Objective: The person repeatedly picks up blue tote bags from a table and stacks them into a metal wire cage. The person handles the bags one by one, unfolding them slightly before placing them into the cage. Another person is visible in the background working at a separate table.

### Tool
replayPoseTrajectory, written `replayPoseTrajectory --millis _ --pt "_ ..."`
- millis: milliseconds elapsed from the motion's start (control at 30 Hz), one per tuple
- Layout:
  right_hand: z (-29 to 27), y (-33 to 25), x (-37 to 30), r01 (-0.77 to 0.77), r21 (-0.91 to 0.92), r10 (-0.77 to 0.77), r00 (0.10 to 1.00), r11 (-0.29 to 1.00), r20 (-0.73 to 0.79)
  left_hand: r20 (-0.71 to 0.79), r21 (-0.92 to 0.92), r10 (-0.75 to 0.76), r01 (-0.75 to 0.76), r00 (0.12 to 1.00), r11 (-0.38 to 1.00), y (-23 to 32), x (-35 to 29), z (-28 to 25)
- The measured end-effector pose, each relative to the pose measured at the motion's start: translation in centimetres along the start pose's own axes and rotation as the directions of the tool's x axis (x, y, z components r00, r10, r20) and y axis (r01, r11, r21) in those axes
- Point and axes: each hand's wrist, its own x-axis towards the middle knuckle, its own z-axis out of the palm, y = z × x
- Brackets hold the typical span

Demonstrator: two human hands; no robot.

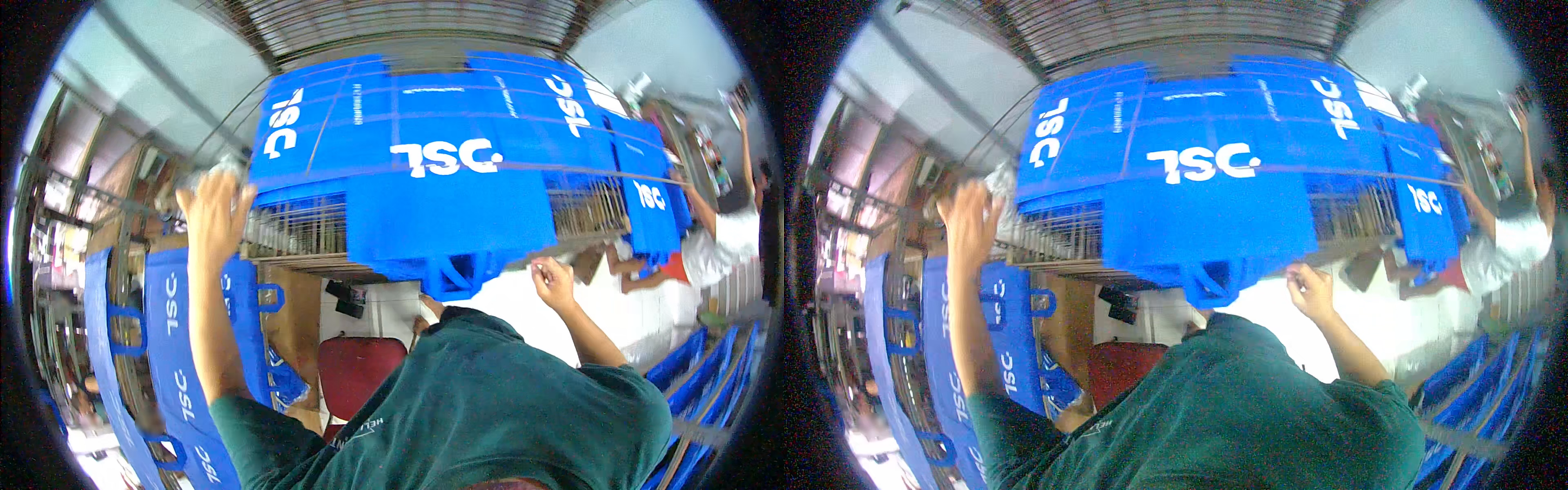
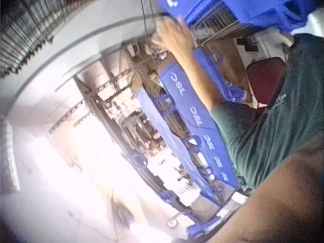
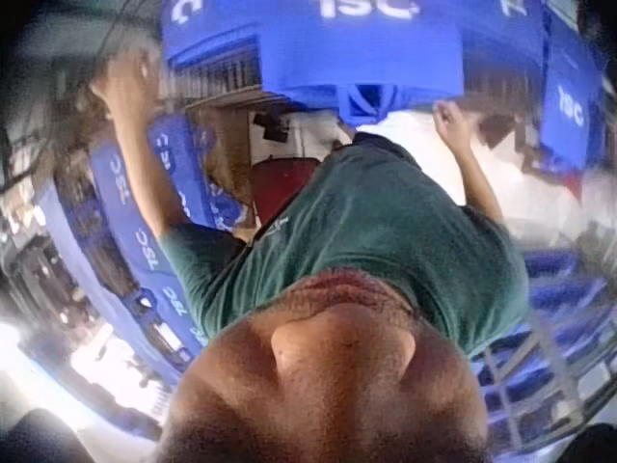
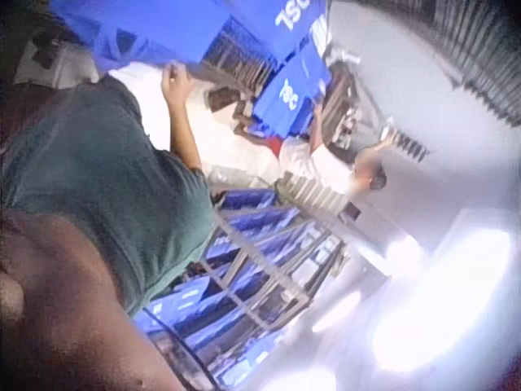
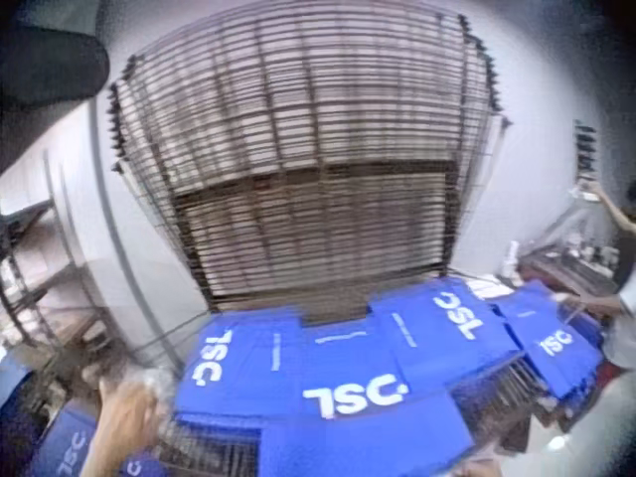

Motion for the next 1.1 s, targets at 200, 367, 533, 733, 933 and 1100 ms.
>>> replayPoseTrajectory --millis 200,367,533,733,933,1100 --pt "-6.1 16.2 -13.0 -0.686 0.144 0.636 0.547 0.714 -0.545 0.210 -0.130 -0.054 0.083 0.976 0.988 4.4 -9.7 9.7" --pt "-12.2 30.6 -15.8 -0.462 0.887 0.994 -0.105 -0.015 -0.039 0.301 -0.069 -0.218 0.249 0.928 0.966 7.4 -12.1 12.9" --pt "-15.7 38.1 -12.8 -0.183 0.972 0.988 -0.074 -0.149 0.137 -0.060 -0.098 -0.366 0.359 0.929 0.928 14.4 -13.1 10.7" --pt "-17.2 49.9 -9.1 0.034 0.964 0.962 0.081 -0.264 0.260 -0.098 -0.493 -0.341 0.252 0.935 0.833 37.4 -5.6 6.1" --pt "-24.1 47.1 -4.0 0.285 0.906 0.884 0.437 -0.313 0.168 0.324 -0.946 0.349 0.286 0.879 0.155 63.4 5.3 3.8" --pt "-29.2 36.0 -1.9 0.321 0.946 0.842 0.497 0.048 -0.211 0.545 -0.478 0.736 0.870 0.403 -0.122 79.1 17.8 2.4"
